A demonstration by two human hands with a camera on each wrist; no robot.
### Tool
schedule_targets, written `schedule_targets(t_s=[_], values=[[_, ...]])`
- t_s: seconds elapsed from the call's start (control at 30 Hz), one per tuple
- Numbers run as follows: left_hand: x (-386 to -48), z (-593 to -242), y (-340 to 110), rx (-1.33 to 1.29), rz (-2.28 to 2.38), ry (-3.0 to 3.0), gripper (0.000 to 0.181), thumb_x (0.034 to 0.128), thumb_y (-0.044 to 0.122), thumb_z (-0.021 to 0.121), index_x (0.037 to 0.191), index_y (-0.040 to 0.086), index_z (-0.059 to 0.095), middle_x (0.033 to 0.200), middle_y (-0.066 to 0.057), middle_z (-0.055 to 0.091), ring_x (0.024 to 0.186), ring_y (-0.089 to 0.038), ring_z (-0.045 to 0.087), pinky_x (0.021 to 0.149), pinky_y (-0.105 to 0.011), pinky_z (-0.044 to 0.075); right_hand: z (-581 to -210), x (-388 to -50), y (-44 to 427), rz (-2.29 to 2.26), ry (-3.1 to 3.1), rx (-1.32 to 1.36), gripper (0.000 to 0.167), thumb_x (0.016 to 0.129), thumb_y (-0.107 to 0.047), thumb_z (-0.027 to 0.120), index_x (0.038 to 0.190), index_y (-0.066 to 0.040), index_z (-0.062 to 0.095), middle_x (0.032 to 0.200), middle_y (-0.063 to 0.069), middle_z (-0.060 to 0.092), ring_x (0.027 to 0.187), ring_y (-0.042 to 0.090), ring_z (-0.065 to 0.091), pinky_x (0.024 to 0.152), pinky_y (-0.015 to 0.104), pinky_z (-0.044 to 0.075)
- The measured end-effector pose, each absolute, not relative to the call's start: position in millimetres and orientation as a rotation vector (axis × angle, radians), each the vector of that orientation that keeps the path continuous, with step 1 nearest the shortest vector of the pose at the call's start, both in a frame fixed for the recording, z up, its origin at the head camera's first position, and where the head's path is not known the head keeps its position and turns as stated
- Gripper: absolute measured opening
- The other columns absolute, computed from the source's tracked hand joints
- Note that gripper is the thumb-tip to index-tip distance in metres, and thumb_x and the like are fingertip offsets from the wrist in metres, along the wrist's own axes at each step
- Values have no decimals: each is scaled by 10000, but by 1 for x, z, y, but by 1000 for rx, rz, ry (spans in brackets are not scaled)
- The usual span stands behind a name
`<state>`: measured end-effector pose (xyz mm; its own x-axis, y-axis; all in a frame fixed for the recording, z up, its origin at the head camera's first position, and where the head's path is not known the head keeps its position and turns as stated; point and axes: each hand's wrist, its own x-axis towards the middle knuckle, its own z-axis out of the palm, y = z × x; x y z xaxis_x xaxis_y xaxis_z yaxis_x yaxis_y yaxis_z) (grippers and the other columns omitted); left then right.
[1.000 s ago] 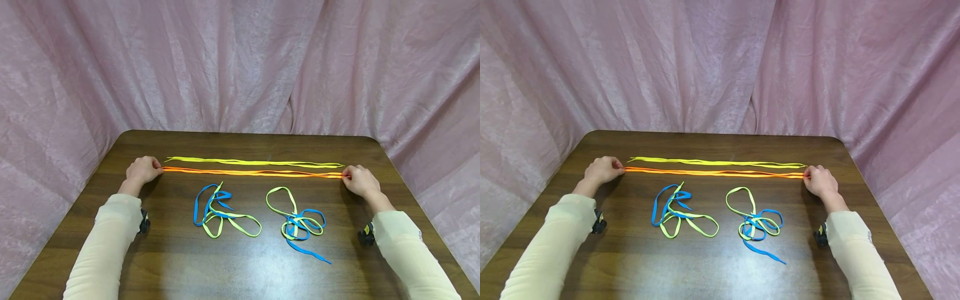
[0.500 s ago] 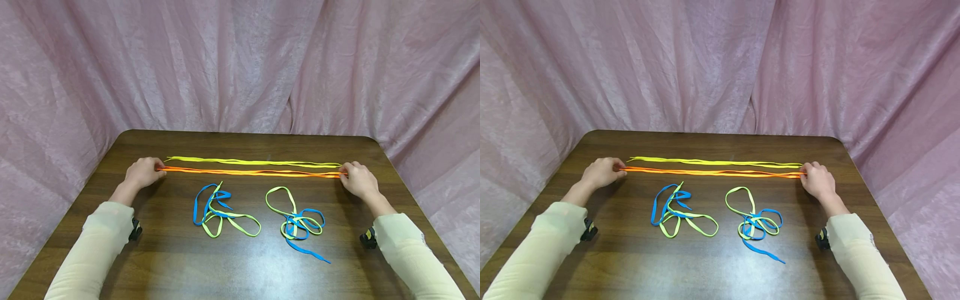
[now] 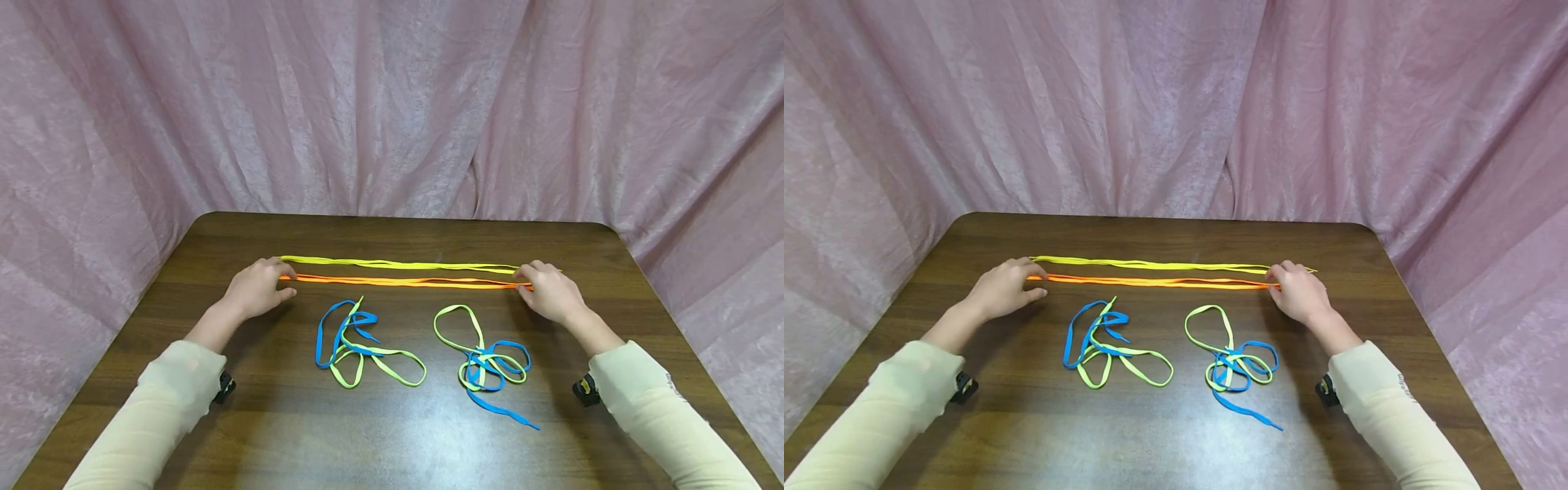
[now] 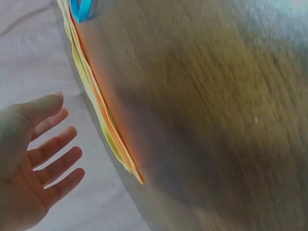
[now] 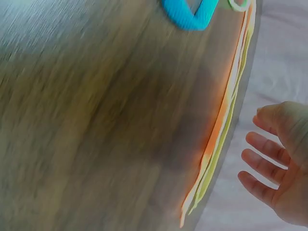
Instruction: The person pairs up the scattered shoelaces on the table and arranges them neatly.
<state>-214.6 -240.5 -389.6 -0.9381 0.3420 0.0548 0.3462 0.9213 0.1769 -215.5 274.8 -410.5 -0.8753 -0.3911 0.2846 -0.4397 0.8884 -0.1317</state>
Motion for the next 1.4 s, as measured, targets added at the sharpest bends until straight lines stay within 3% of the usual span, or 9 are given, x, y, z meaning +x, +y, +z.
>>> schedule_targets(t_s=[0.37, 0.83, 1.0, 1.4], values=[[-205, -398, -213, -883, -162, -2881, 338, 768, 232, 733, 1047, 65, 641, 1091, -115, 578, 1033, -331, 537, 849, -470, 450, -404, -212, 227, 209, -2776, 869, 261, 789, -154, 699, 1035, -79, 655, 988, 93, 626, 875, 303, 606, 668, 433, 499], [-211, -410, -179, -1059, -73, -2890, 362, 795, 253, 713, 1120, 114, 635, 1091, -76, 576, 987, -269, 550, 818, -415, 476, -408, -200, 169, 189, -2738, 1178, 283, 788, -180, 708, 1059, -126, 648, 997, 29, 602, 878, 224, 584, 709, 351, 494], [-217, -416, -172, -1103, -54, -2870, 298, 800, 247, 710, 1074, 145, 651, 1046, -50, 583, 945, -240, 550, 788, -393, 481, -412, -200, 149, 204, -2705, 1246, 282, 781, -183, 697, 1053, -137, 641, 989, 12, 596, 915, 213, 592, 850, 380, 474], [-225, -425, -158, -1132, 4, -2887, 207, 802, 220, 708, 992, 159, 650, 952, -31, 576, 863, -217, 576, 700, -363, 496, -413, -186, 111, 185, -2690, 1382, 258, 813, -250, 680, 1056, -176, 637, 966, -25, 585, 850, 166, 556, 678, 307, 472]])
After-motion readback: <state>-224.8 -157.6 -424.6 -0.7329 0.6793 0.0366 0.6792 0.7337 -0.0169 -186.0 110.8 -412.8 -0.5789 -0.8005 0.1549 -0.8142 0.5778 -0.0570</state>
